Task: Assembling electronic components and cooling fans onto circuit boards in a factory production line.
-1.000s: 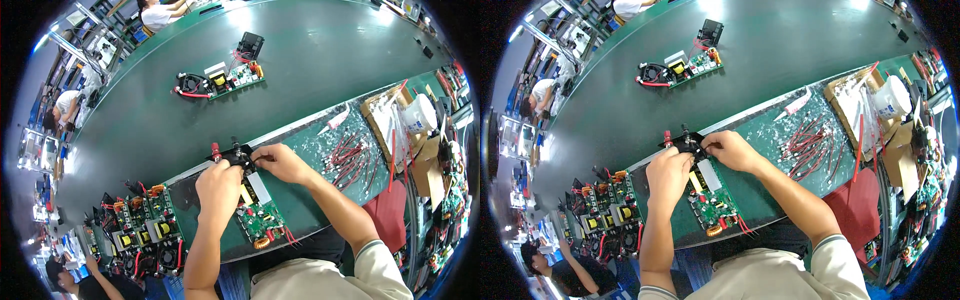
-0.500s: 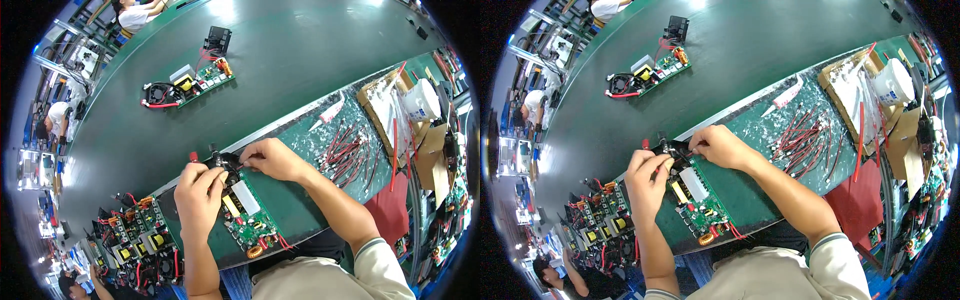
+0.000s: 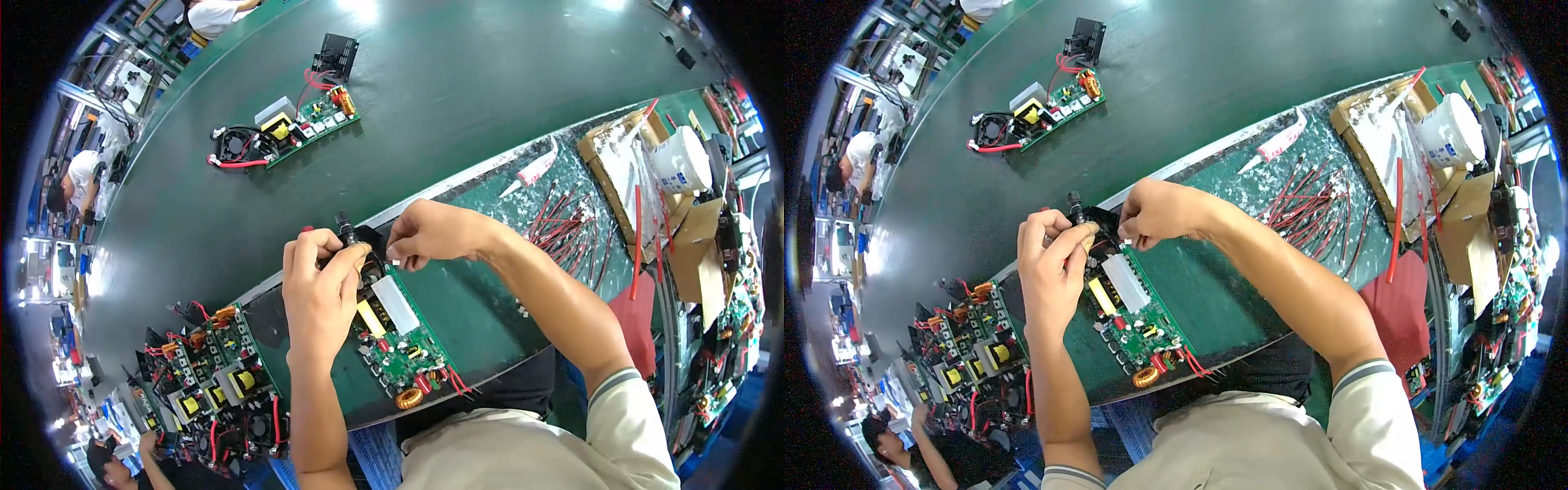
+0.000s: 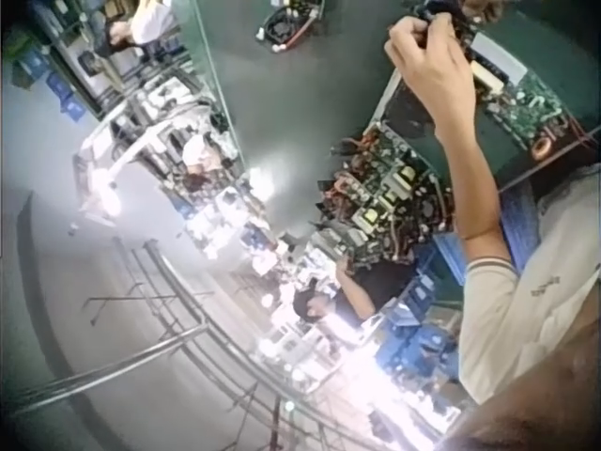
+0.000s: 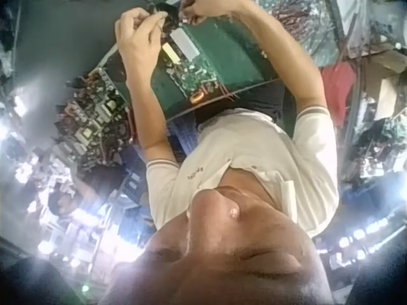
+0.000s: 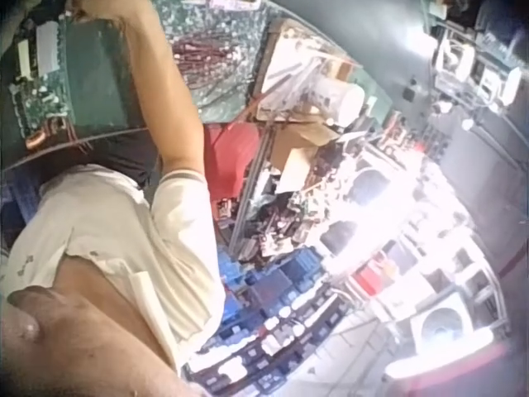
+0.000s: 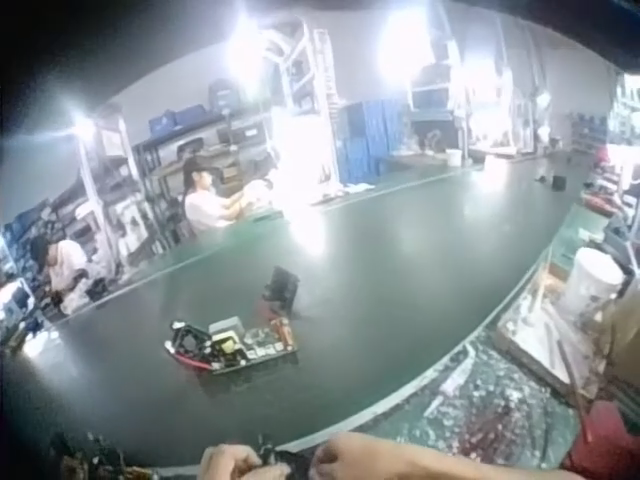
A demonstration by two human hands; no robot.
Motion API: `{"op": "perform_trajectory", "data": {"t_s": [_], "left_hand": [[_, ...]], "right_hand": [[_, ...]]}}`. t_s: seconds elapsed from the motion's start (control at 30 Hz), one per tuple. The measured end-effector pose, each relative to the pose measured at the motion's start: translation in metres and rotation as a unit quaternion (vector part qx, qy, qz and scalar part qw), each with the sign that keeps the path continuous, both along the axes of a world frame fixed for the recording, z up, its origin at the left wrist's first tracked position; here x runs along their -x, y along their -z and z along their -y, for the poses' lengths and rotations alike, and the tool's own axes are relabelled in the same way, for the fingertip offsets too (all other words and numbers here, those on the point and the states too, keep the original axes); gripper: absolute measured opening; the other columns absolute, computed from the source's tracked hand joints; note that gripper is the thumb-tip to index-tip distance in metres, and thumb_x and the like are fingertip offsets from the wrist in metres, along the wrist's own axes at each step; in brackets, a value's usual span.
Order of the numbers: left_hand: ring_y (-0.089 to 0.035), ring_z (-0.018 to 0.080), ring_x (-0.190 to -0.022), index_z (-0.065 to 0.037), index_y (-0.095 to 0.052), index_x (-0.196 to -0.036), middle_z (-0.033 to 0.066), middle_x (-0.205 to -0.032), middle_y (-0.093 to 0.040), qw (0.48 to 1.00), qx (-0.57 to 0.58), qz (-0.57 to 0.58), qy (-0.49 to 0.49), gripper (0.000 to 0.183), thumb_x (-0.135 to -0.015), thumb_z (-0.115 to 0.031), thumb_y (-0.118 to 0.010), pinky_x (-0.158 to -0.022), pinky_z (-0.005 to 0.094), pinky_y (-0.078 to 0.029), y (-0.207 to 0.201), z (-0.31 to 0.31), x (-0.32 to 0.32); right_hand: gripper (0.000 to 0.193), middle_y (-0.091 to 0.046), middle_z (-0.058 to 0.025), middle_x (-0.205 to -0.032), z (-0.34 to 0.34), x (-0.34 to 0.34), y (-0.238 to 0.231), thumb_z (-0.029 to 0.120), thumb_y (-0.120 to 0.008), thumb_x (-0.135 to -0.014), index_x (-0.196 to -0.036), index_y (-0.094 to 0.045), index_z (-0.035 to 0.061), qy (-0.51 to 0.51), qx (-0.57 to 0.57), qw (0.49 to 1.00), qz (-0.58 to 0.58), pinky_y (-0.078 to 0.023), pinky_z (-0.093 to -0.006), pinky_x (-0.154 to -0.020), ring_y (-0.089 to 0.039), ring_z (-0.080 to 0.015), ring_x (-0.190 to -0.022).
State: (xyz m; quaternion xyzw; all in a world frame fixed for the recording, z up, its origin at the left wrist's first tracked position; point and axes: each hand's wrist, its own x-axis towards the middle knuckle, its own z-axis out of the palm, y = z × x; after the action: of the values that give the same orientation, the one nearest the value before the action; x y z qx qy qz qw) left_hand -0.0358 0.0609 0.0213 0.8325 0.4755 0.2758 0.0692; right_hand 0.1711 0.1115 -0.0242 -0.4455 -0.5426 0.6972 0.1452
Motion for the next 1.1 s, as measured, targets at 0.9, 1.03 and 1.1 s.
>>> {"op": "perform_trajectory", "data": {"t_s": [0.9, 1.03, 1.1], "left_hand": [[-0.015, 0.0446, -0.149, -0.011, -0.063, -0.110, 0.0160, -0.162, -0.015, 0.936, 0.207, -0.284, 0.017, 0.062, -0.057, -0.029, -0.091, -0.106, 0.0734, -0.028, -0.046, 0.001, -0.020], [-0.018, 0.0472, -0.146, -0.012, -0.062, -0.113, 0.0142, -0.162, -0.013, 0.945, 0.185, -0.269, 0.021, 0.062, -0.062, -0.036, -0.089, -0.101, 0.0760, -0.031, -0.046, 0.006, -0.019], [-0.017, 0.0471, -0.147, -0.013, -0.061, -0.113, 0.0142, -0.162, -0.012, 0.946, 0.191, -0.262, 0.010, 0.062, -0.062, -0.036, -0.088, -0.103, 0.0760, -0.029, -0.047, 0.006, -0.019]], "right_hand": [[0.010, -0.069, -0.0177, -0.086, 0.020, 0.011, 0.010, 0.008, -0.063, -0.082, -0.087, -0.067, 0.0011, -0.032, -0.317, 0.944, 0.089, -0.053, -0.0464, -0.076, -0.067, -0.0381, -0.086], [0.008, -0.067, -0.0130, -0.092, 0.031, 0.021, 0.018, 0.007, -0.062, -0.082, -0.088, -0.068, 0.0045, 0.054, -0.322, 0.941, 0.089, -0.052, -0.0463, -0.076, -0.065, -0.0360, -0.090], [0.008, -0.066, -0.0118, -0.094, 0.036, 0.026, 0.021, 0.006, -0.062, -0.082, -0.088, -0.068, 0.0051, 0.073, -0.326, 0.937, 0.101, -0.052, -0.0463, -0.076, -0.064, -0.0354, -0.092]]}}
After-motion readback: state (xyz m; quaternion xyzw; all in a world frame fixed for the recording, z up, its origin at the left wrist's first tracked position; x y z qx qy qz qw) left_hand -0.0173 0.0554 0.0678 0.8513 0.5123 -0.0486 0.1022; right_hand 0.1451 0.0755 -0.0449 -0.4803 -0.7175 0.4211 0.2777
